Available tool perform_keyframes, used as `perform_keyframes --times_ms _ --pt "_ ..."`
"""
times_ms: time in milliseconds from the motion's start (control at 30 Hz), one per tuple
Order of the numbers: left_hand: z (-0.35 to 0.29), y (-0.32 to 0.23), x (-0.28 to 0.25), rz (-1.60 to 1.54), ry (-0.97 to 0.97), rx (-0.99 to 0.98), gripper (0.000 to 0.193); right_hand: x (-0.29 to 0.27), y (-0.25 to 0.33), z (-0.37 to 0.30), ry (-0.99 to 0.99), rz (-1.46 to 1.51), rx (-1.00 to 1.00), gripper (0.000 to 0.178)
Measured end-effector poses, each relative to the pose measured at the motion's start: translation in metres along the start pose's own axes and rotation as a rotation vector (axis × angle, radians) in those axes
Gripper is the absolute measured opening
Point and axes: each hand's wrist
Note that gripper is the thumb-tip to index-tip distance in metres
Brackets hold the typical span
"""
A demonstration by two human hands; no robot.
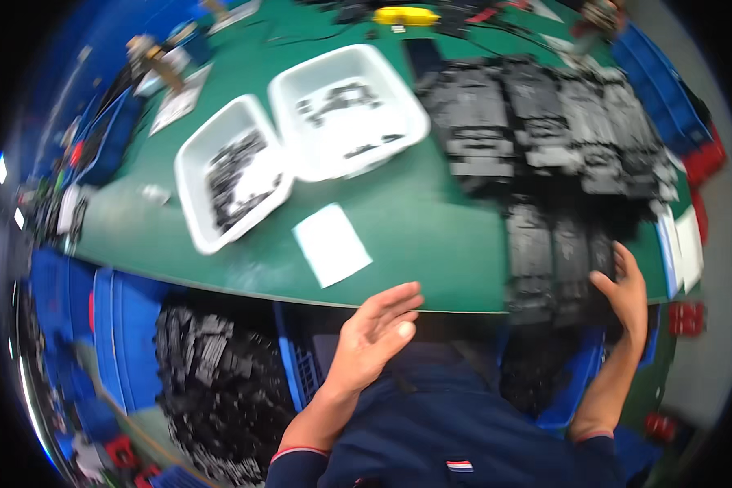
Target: The person assembles small black plastic components onto a larger base part by hand, taking the components from a parts bin and attaching them to the base.
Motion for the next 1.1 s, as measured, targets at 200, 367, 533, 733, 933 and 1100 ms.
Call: perform_keyframes --times_ms 200,367,533,733,933,1100 --pt "-0.033 -0.010 -0.040 0.031 -0.233 0.181 0.043 -0.002 0.065 -0.028 -0.017 -0.200 -0.072 0.044" --pt "-0.057 0.000 -0.078 0.066 -0.512 0.274 0.035 0.072 0.203 -0.009 0.197 -0.384 -0.686 0.023" --pt "-0.096 0.008 -0.099 -0.062 -0.705 0.325 0.031 0.200 0.317 0.090 0.344 -0.504 -0.917 0.023" --pt "-0.156 0.039 -0.125 0.032 -1.000 0.321 0.033 0.280 0.303 0.282 0.347 -0.753 -0.881 0.041" --pt "-0.254 0.092 -0.160 0.214 -1.652 0.228 0.033 0.304 0.290 0.347 0.507 -0.861 -1.021 0.044" --pt "-0.323 0.119 -0.199 0.400 -2.043 0.040 0.032 0.294 0.314 0.246 0.672 -0.846 -0.863 0.025"
Point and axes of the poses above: each hand's wrist, its own z-axis towards the middle knuckle, its own x-axis out of the palm, y = z × x, and after that the axes turned 10 degrees about y, right-handed
